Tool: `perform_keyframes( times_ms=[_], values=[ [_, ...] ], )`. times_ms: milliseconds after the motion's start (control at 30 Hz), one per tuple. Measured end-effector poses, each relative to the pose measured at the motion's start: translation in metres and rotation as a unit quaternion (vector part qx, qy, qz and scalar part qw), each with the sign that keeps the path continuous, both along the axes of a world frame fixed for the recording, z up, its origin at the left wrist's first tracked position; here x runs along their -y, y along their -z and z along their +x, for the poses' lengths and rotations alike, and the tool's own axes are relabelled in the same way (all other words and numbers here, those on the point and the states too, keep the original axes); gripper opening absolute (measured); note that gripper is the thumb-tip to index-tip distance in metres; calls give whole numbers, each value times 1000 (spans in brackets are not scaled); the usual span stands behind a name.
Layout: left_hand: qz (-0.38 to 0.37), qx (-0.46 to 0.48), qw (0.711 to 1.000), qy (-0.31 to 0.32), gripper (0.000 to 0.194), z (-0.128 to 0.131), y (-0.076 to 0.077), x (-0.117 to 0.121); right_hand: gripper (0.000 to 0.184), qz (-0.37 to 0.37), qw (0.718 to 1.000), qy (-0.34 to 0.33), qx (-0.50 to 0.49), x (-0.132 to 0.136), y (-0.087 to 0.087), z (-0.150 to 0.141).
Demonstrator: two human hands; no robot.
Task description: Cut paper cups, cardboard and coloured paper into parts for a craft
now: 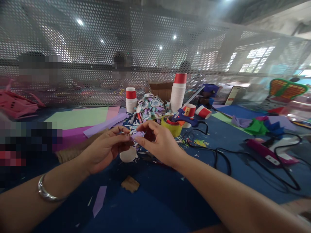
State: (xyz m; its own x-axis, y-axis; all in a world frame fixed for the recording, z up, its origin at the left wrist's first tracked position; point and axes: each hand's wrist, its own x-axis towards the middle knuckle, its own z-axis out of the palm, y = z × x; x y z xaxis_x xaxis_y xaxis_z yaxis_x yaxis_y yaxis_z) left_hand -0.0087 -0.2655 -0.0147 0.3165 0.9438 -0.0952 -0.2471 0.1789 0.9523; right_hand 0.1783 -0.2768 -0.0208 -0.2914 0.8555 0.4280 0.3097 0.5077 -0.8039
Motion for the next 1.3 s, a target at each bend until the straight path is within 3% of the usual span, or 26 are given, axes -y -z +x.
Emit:
perform_keyframes(
  times_ms=[167, 300, 400, 533, 667, 767, 867, 967, 1133, 1300],
  values=[
    [-97, 24, 995, 15, 13, -2, -8, -2, 19, 87, 993, -2, 75, 3, -3, 3],
    [-94, -32, 994, 50, 6, -1, -8, 0, 9, 124, 988, 9, 87, 2, -5, 4],
    [-31, -109, 992, 59, 11, 0, -5, 2, 7, 115, 989, 7, 98, 3, -7, 5],
    [116, -209, 971, 14, 19, -4, -3, -1, 9, 77, 992, -6, 99, 2, -8, 6],
    [230, -296, 926, 32, 31, -10, -6, -4, 7, 59, 992, -9, 107, 0, -8, 7],
    [290, -373, 879, 63, 25, -10, -10, -2, 7, 45, 992, -10, 114, 0, -8, 8],
    [308, -408, 856, 70, 19, -8, -12, 1, 8, 36, 993, -13, 112, 0, -7, 9],
    [292, -387, 873, 60, 14, -8, -8, -2, 14, 45, 994, 12, 98, 0, -6, 9],
    [190, -222, 956, -13, 18, -10, 3, -9, 12, 105, 984, 103, 100, -2, -10, 13],
    [83, -135, 984, -79, 21, -6, 2, -8, 12, 181, 945, 206, 180, -7, -21, 35]
  ],
)
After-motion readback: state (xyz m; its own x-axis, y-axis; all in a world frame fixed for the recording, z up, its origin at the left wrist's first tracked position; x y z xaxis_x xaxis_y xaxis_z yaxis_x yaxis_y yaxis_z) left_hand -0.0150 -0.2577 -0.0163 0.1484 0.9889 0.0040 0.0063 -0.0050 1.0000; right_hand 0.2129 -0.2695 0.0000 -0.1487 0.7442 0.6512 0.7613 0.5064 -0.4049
